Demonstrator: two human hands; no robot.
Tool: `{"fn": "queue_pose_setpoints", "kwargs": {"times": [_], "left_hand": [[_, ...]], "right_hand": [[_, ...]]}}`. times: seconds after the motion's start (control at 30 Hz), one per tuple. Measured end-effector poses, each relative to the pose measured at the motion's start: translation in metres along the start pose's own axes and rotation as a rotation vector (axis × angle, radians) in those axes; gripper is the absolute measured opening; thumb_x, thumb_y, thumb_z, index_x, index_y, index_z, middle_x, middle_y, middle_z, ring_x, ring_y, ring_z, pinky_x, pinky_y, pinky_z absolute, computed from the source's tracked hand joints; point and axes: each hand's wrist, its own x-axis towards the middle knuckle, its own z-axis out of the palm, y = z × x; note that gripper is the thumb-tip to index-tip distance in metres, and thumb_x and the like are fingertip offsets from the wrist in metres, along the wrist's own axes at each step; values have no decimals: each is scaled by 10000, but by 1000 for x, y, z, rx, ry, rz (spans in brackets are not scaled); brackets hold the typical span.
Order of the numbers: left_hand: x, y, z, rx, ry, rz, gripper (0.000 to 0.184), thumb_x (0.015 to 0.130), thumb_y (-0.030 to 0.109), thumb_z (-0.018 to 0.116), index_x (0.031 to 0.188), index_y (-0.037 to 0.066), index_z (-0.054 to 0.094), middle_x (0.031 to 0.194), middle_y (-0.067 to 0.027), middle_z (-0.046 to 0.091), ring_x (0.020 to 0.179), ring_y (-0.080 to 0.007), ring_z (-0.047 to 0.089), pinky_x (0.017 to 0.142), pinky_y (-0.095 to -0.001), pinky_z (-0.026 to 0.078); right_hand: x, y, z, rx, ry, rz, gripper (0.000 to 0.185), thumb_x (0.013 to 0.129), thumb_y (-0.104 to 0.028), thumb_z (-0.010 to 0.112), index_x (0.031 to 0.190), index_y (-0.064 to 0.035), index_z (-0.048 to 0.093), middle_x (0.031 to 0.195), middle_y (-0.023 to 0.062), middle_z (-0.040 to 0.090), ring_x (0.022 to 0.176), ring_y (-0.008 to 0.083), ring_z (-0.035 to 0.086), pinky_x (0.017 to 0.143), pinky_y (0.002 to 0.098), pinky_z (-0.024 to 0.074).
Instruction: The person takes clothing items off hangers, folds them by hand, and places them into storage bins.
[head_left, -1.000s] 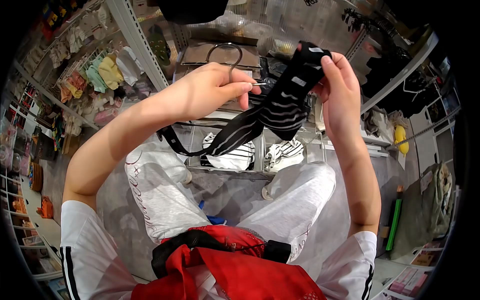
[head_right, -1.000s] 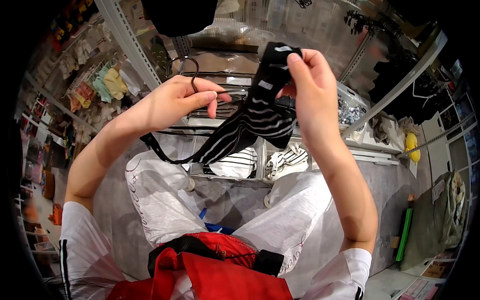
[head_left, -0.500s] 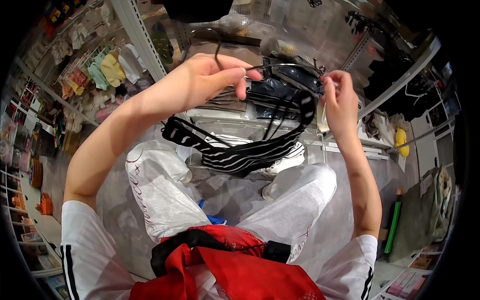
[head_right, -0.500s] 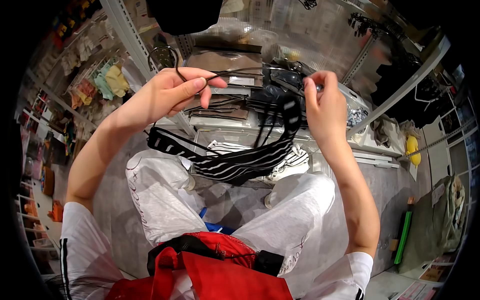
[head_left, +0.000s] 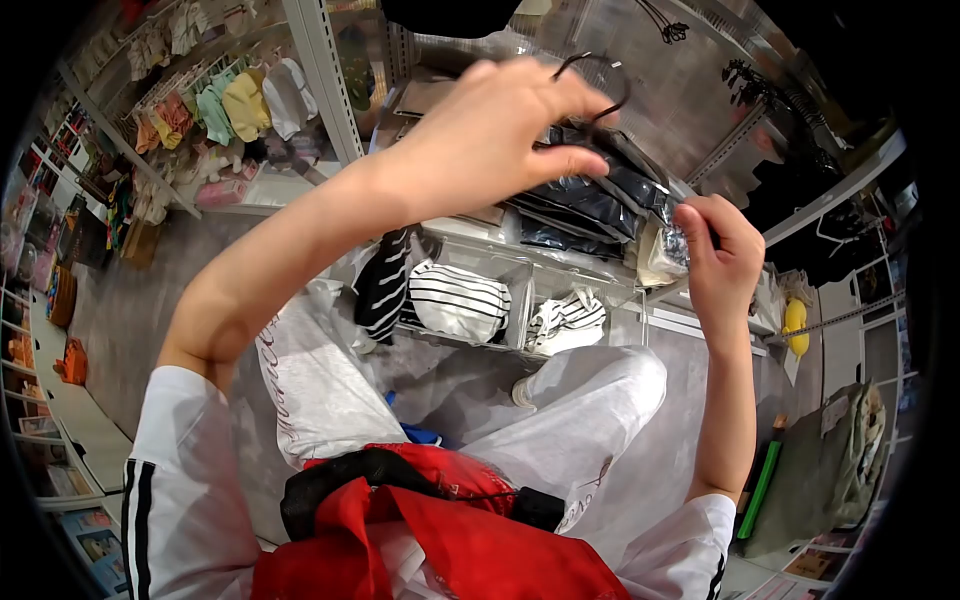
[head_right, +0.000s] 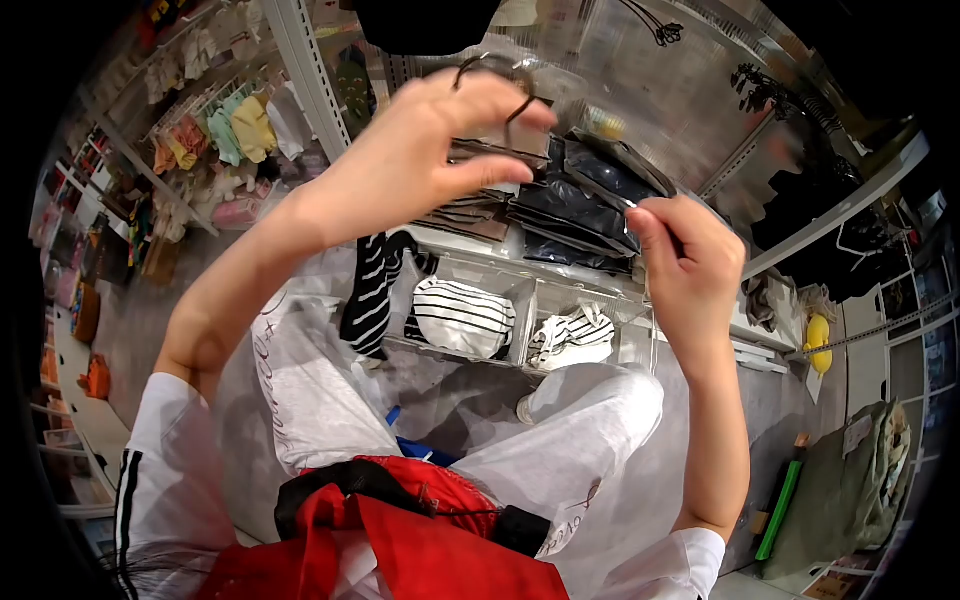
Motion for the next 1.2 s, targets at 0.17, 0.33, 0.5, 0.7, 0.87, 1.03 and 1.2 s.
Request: {"fn": "queue_pose_setpoints", "kwargs": {"times": [0.17, 0.33, 0.5, 0.7, 0.87, 1.03, 1.2], "left_hand": [[-29, -19, 1, 157, 591, -49, 195, 757, 95, 648, 928, 50, 564, 896, -51, 500, 789, -164, 481, 684, -260, 403], [-45, -15, 36, -195, 525, -468, 265, 794, 139, 620, 1016, 38, 515, 982, -48, 474, 847, -124, 474, 725, -251, 397], [-20, -13, 48, -548, 516, -669, 276, 815, 181, 604, 1002, -8, 528, 949, -67, 531, 783, -155, 510, 731, -282, 422], [-11, -30, 54, -825, 582, -739, 236, 876, 186, 549, 1010, -8, 544, 878, -17, 584, 792, -75, 513, 754, -217, 406], [-10, -29, 56, -962, 572, -823, 181, 895, 192, 518, 935, 19, 552, 843, 23, 558, 749, -39, 468, 699, -196, 385], [-11, -27, 62, -836, 564, -764, 209, 899, 158, 492, 730, 41, 454, 624, 69, 389, 571, -22, 323, 501, -224, 292], [-12, 0, 63, -578, 224, -592, 251, 873, 155, 549, 1010, -55, 532, 758, 47, 527, 673, -17, 433, 603, -175, 368]], "right_hand": [[-4, 10, -11, 130, 253, 226, 190, 863, -152, 581, 813, 30, 605, 690, -4, 579, 644, 53, 478, 584, 187, 385], [0, 16, -24, 269, 333, 442, 231, 870, -204, 580, 802, 14, 614, 693, -29, 560, 606, 18, 400, 538, 162, 304], [-3, 11, -18, 181, 331, 373, 217, 864, -196, 587, 807, 10, 623, 695, -41, 559, 583, 12, 367, 510, 166, 261], [-12, 19, -12, 153, 314, 402, 196, 862, -168, 587, 820, 20, 624, 702, -33, 568, 580, 20, 376, 503, 177, 278], [-19, 15, 7, -20, 266, 186, 108, 820, -76, 615, 808, 31, 615, 639, 25, 551, 553, 69, 424, 513, 213, 350], [-25, 16, 17, -29, 249, 161, 86, 796, -51, 629, 794, 34, 614, 579, 60, 513, 499, 100, 424, 474, 231, 345], [-28, 7, 30, -99, 80, 27, 60, 771, -24, 632, 765, 31, 610, 580, 84, 517, 482, 143, 455, 462, 252, 367]]}}
